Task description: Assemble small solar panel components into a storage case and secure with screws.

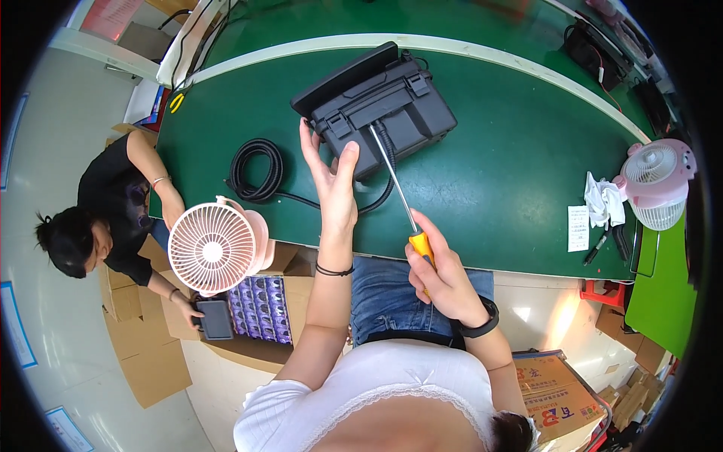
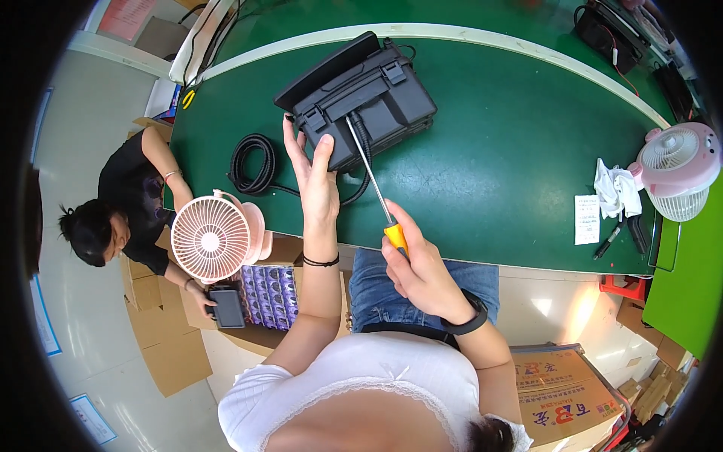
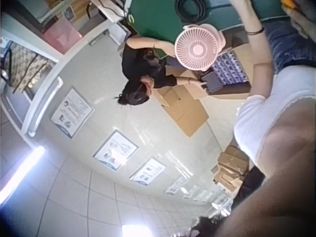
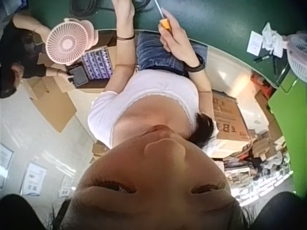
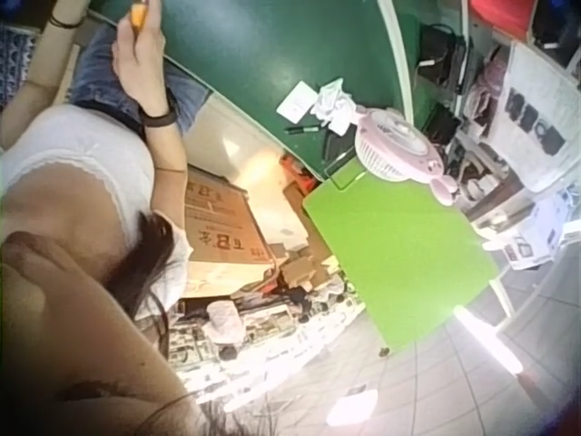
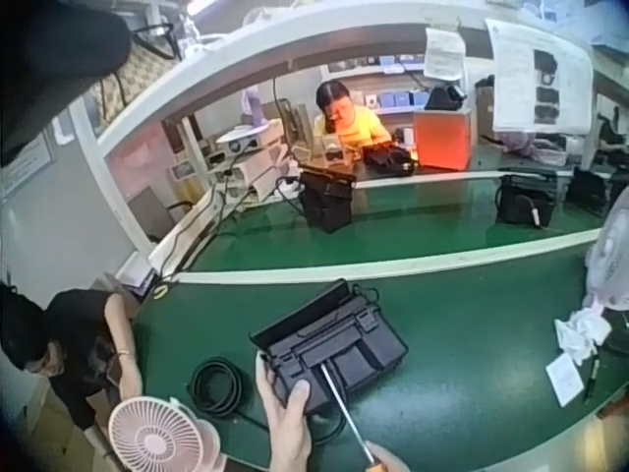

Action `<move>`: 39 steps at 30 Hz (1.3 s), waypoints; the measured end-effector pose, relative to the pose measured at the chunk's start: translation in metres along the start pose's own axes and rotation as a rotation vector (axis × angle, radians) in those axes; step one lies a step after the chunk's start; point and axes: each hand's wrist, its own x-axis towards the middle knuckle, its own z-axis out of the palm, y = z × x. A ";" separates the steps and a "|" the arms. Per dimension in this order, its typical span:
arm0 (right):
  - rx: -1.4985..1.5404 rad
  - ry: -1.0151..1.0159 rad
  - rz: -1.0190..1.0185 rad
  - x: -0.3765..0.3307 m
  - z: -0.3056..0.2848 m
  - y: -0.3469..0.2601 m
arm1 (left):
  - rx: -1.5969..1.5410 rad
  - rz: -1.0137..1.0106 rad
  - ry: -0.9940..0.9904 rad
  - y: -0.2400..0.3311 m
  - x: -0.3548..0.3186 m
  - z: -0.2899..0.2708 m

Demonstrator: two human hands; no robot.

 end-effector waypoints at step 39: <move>1.463 -0.340 0.303 0.028 -0.051 0.049 | 0.085 0.156 0.001 -0.004 -0.005 0.001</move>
